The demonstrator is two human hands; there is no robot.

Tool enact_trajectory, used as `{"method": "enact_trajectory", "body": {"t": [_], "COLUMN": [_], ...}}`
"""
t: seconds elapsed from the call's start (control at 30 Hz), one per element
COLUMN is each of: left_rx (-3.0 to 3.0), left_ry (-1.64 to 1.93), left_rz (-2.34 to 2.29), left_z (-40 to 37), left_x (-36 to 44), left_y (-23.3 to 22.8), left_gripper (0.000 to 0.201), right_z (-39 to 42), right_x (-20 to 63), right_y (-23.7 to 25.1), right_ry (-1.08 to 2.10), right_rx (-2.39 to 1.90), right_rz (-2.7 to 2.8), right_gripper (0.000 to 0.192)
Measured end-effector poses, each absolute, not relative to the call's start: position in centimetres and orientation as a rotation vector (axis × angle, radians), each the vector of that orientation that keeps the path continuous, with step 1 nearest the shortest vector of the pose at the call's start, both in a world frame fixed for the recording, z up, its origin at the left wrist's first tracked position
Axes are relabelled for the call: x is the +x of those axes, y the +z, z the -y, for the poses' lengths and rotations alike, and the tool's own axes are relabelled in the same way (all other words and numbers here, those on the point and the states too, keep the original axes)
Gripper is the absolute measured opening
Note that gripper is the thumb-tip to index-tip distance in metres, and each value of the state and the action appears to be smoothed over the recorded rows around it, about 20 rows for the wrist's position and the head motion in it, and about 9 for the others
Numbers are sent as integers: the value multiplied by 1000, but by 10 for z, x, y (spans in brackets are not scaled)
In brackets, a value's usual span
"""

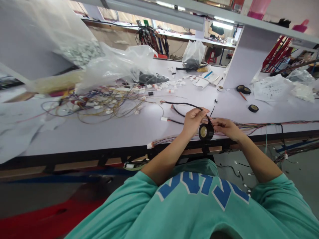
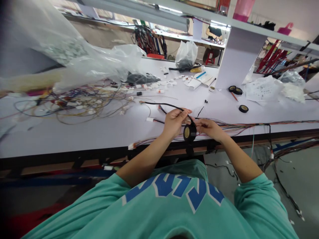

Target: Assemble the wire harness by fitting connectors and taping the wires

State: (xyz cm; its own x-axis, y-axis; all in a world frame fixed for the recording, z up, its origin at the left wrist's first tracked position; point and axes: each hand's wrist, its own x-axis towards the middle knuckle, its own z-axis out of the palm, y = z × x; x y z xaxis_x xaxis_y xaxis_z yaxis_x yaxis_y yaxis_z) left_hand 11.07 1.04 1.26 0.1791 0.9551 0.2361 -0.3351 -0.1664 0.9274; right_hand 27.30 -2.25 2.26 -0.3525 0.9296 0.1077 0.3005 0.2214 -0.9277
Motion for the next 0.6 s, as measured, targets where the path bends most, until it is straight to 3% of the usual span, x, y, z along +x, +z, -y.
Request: {"method": "enact_trajectory", "body": {"t": [0.27, 0.37, 0.47, 0.6], "left_rx": [1669, 1736, 1736, 1610], "left_ry": [1115, 1061, 1048, 978], "left_rz": [-1000, -1045, -1101, -1007], "left_z": [0, -8, -15, -17], "left_x": [103, 104, 106, 106], "left_y": [10, 11, 14, 13], "left_gripper": [19, 22, 20, 20], "right_z": [18, 28, 45, 65], "right_x": [268, 268, 261, 258], "right_y": [1, 4, 11, 25], "right_ry": [926, 420, -209, -627], "right_rx": [-1208, -1258, -1017, -717], "right_rz": [1709, 2009, 2460, 2830], "right_gripper": [21, 18, 25, 30]}}
